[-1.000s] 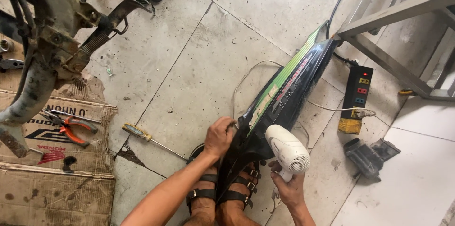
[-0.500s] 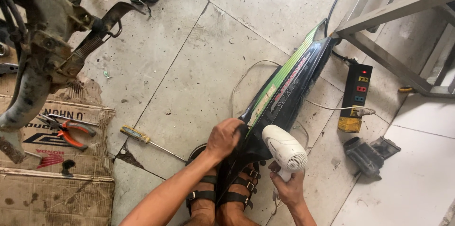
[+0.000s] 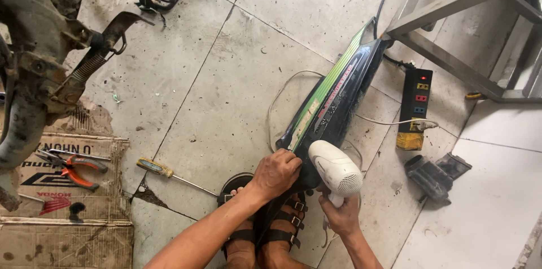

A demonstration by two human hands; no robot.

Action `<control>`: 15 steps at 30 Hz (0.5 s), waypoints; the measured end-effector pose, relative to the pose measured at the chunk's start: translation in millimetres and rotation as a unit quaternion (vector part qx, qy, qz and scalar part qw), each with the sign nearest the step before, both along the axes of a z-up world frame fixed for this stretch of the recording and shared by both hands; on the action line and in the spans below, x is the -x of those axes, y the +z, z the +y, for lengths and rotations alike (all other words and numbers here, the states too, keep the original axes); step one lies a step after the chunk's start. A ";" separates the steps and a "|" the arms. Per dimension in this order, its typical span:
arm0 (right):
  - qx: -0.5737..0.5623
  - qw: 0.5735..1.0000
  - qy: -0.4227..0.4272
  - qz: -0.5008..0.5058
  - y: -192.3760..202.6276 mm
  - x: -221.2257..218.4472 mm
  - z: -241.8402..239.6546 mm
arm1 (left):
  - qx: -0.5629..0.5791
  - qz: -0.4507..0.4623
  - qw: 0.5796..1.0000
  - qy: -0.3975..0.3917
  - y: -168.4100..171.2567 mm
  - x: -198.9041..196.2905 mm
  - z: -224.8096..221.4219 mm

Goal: Using a hair dryer to heat a motorcycle fairing and smoothing it with hands

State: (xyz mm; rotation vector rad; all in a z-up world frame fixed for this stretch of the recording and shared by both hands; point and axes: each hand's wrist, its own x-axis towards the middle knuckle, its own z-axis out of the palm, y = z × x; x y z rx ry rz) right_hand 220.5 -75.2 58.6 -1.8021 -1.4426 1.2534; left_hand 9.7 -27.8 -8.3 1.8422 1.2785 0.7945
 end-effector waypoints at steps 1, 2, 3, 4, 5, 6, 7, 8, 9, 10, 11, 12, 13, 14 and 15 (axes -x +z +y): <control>-0.001 1.000 -0.001 0.000 -2.0 -0.9 -0.3 | -0.001 0.000 1.000 -0.001 -0.9 -1.2 0.9; 0.001 1.000 0.005 0.013 -4.1 -1.7 -0.6 | -0.002 0.019 1.000 -0.012 -1.9 -2.3 1.5; 0.003 1.000 0.010 0.026 -6.3 -2.6 -0.9 | -0.003 0.038 0.999 -0.022 -2.9 -3.4 2.2; 0.002 1.000 0.009 0.026 -8.7 -3.1 -2.4 | -0.003 0.038 0.999 -0.024 -2.3 -4.1 2.5; 0.022 0.999 -0.010 0.042 -11.1 -3.9 -3.8 | -0.018 0.045 0.999 -0.019 -1.8 -5.1 2.8; 0.042 0.997 -0.030 0.058 -13.3 -4.8 -5.9 | -0.033 0.051 0.998 -0.014 -1.1 -6.3 2.5; 0.042 0.997 -0.032 0.058 -13.8 -4.5 -3.5 | -0.033 0.051 0.998 -0.016 0.0 -7.3 3.9; 0.028 0.998 -0.022 0.043 -14.1 -4.2 -1.3 | -0.039 0.069 0.997 -0.026 1.1 -8.4 5.2; 0.014 0.999 -0.012 0.028 -14.3 -4.0 1.0 | -0.045 0.087 0.995 -0.036 2.2 -9.5 6.6; 0.014 0.999 -0.014 0.028 -17.1 -6.4 0.8 | -0.046 0.086 0.994 -0.038 0.6 -11.4 7.0; 0.017 0.999 -0.017 0.043 -19.9 -8.9 0.7 | -0.046 0.093 0.994 -0.038 -1.0 -13.3 7.5; 0.020 0.998 -0.019 0.058 -22.7 -11.2 0.2 | -0.046 0.099 0.993 -0.038 -2.6 -15.0 7.6; 0.020 0.998 -0.022 0.058 -23.2 -11.3 1.2 | -0.046 0.098 0.993 -0.040 -4.2 -15.2 8.4; 0.027 0.997 -0.024 0.064 -23.9 -11.3 2.5 | -0.029 0.099 0.993 -0.058 -5.8 -15.3 9.5; 0.033 0.997 -0.026 0.070 -24.6 -11.2 3.8 | -0.013 0.099 0.992 -0.075 -7.4 -15.4 10.6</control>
